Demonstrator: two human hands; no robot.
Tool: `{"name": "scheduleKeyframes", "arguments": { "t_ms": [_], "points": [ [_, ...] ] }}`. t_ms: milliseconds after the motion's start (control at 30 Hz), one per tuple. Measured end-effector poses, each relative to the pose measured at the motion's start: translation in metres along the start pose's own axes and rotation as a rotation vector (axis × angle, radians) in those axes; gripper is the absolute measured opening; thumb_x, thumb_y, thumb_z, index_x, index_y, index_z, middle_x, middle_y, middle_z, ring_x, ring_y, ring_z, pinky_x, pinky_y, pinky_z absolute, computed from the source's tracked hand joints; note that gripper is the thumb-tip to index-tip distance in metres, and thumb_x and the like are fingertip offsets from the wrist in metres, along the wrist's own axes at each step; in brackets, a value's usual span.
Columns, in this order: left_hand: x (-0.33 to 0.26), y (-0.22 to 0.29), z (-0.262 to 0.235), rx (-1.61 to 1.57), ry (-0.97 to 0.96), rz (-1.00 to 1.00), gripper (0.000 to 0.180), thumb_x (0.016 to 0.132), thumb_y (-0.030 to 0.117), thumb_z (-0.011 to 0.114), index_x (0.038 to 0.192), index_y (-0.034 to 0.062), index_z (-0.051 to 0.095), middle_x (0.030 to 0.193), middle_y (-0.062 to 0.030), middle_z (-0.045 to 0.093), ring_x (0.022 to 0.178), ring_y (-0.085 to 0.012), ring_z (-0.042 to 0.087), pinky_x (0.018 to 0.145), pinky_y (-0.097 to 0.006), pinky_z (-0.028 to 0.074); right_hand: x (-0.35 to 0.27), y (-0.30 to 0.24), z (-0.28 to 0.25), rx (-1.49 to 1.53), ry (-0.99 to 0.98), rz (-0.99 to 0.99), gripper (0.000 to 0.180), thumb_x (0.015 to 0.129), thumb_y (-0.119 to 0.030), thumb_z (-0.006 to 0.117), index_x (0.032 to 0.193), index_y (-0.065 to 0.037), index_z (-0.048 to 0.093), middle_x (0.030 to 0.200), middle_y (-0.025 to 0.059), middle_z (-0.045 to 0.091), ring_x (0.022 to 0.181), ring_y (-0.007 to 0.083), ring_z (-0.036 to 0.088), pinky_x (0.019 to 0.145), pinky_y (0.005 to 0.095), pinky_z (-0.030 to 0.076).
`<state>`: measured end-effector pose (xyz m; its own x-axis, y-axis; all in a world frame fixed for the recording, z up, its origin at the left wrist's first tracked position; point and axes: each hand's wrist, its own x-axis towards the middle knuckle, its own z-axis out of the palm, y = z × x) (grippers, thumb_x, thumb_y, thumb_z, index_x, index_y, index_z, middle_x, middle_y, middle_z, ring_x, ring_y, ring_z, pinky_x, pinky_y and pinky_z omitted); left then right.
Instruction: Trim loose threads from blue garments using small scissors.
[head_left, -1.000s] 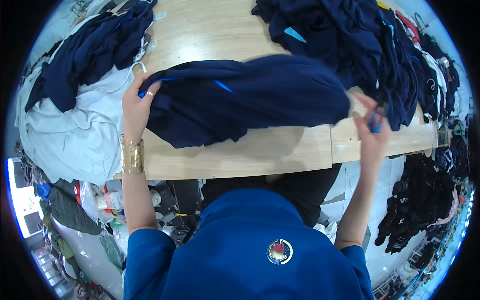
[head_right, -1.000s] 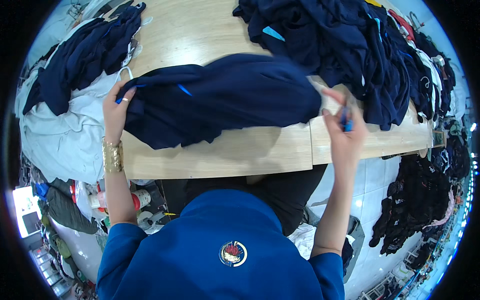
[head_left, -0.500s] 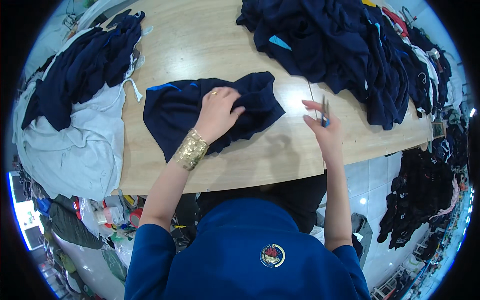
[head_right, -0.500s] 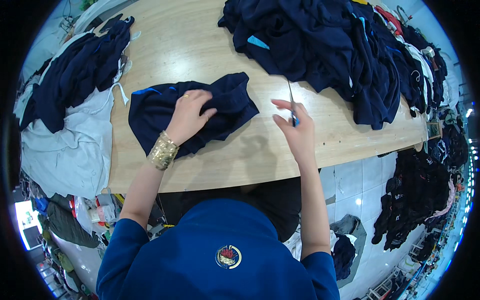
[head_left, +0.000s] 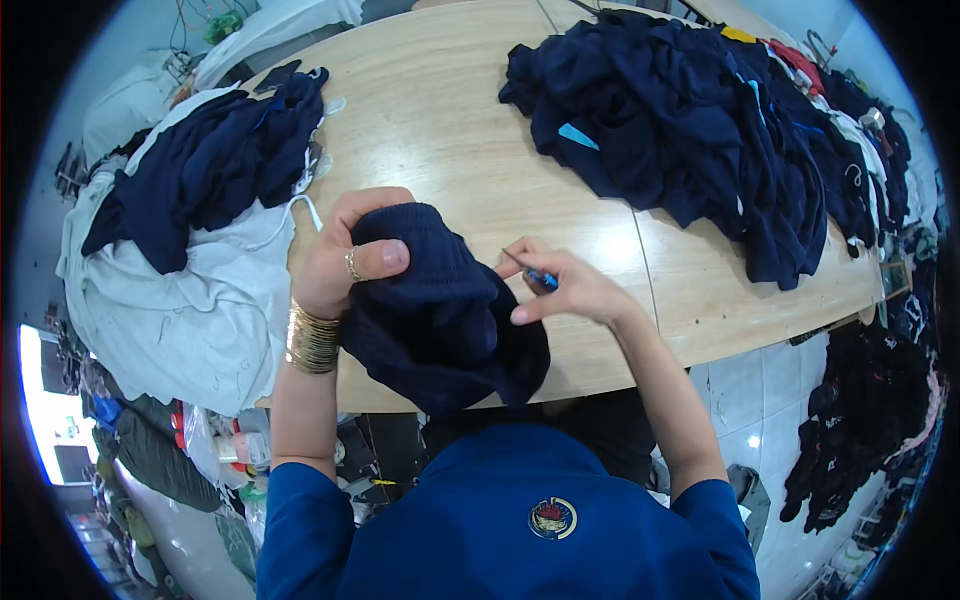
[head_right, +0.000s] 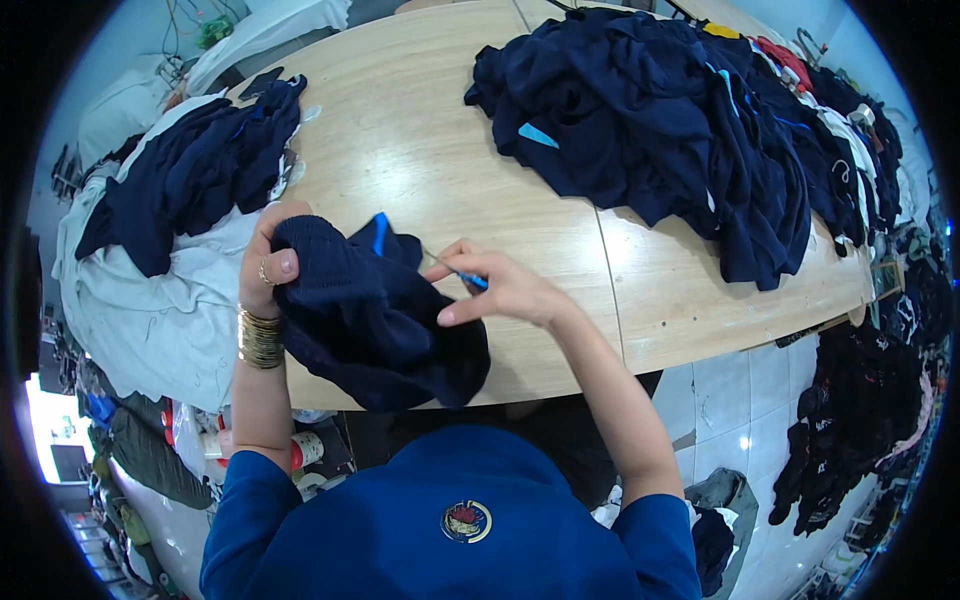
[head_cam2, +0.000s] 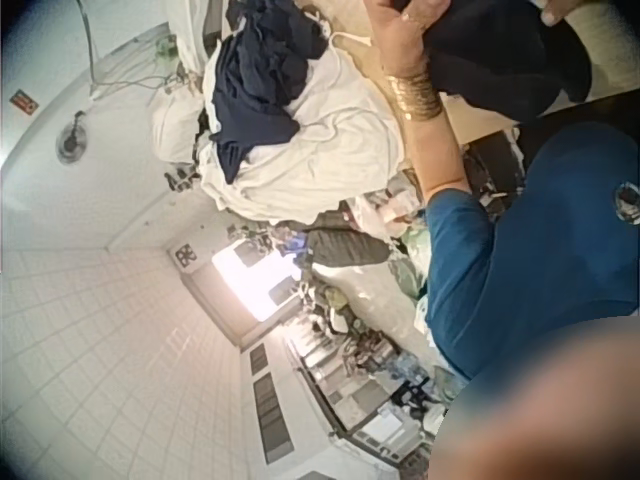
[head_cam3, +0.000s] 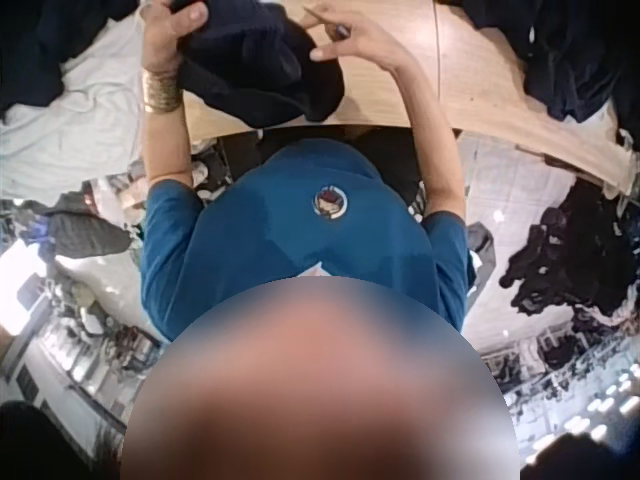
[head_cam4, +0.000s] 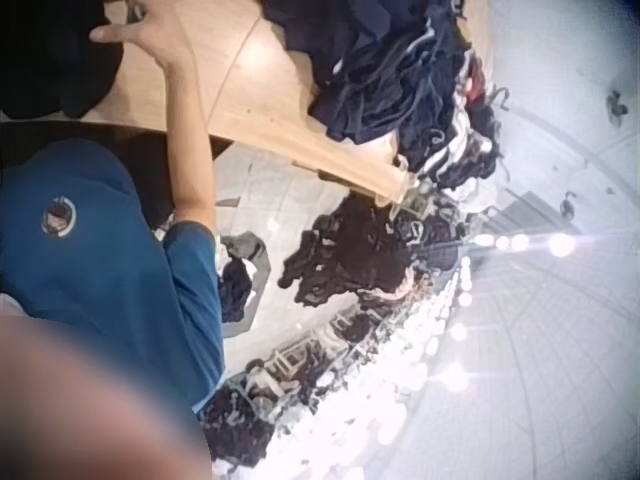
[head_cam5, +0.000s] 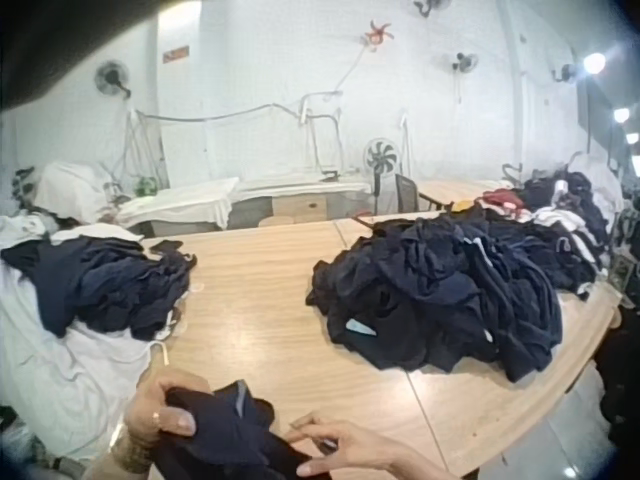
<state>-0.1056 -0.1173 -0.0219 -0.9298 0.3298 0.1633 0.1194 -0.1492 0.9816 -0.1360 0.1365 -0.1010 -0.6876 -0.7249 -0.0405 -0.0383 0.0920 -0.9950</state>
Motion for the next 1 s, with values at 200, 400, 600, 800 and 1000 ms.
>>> {"name": "scheduleKeyframes", "arguments": {
  "t_ms": [200, 400, 600, 800, 1000],
  "points": [
    [-0.030, -0.010, -0.022, 0.018, 0.227, -0.064, 0.043, 0.066, 0.020, 0.074, 0.101, 0.0006, 0.059, 0.092, -0.0060, 0.061, 0.083, -0.0135, 0.056, 0.075, -0.025, 0.045, -0.036, 0.007, 0.005, 0.178, 0.244, 0.198, 0.025, 0.070, -0.012, 0.070, 0.092, -0.007, 0.059, 0.080, -0.0017, 0.055, 0.064, 0.0053, 0.046, 0.056, 0.0180, 0.035],
    [-0.028, -0.039, -0.020, 0.595, -0.207, -0.218, 0.026, 0.077, 0.015, 0.067, 0.099, 0.0022, 0.061, 0.105, -0.0091, 0.060, 0.103, -0.0192, 0.053, 0.091, -0.031, 0.039, -0.105, -0.018, -0.034, 0.259, 0.568, 0.135, 0.012, 0.080, -0.008, 0.059, 0.091, -0.004, 0.059, 0.070, -0.0054, 0.051, 0.057, 0.0003, 0.041, 0.049, 0.0158, 0.029],
    [0.022, -0.084, 0.069, 0.606, -0.338, 0.047, 0.058, 0.079, 0.037, 0.062, 0.127, 0.0089, 0.042, 0.126, -0.0135, 0.047, 0.118, -0.0283, 0.044, 0.107, -0.046, 0.016, -0.094, -0.035, -0.022, 0.195, 0.490, 0.077, 0.012, 0.080, -0.007, 0.059, 0.090, -0.001, 0.060, 0.075, -0.0029, 0.055, 0.071, 0.0042, 0.049, 0.065, 0.0177, 0.038],
    [0.026, -0.096, 0.086, 0.280, -0.395, -0.231, 0.025, 0.085, 0.026, 0.058, 0.095, 0.0025, 0.058, 0.083, -0.0012, 0.059, 0.079, -0.0129, 0.054, 0.084, -0.029, 0.038, -0.131, -0.022, -0.026, 0.326, 0.610, 0.059, 0.011, 0.080, -0.006, 0.060, 0.089, -0.001, 0.061, 0.075, -0.0026, 0.055, 0.069, 0.0040, 0.049, 0.064, 0.0162, 0.037],
    [0.009, -0.080, 0.101, -0.161, -0.265, -0.416, 0.019, 0.088, 0.020, 0.055, 0.080, 0.0031, 0.058, 0.071, 0.0070, 0.051, 0.066, 0.0001, 0.040, 0.061, -0.016, 0.035, -0.134, 0.008, -0.015, -0.111, 0.794, 0.113, 0.013, 0.079, -0.004, 0.059, 0.092, -0.002, 0.061, 0.077, 0.0017, 0.054, 0.073, 0.0101, 0.051, 0.065, 0.0196, 0.039]
  ]
}}
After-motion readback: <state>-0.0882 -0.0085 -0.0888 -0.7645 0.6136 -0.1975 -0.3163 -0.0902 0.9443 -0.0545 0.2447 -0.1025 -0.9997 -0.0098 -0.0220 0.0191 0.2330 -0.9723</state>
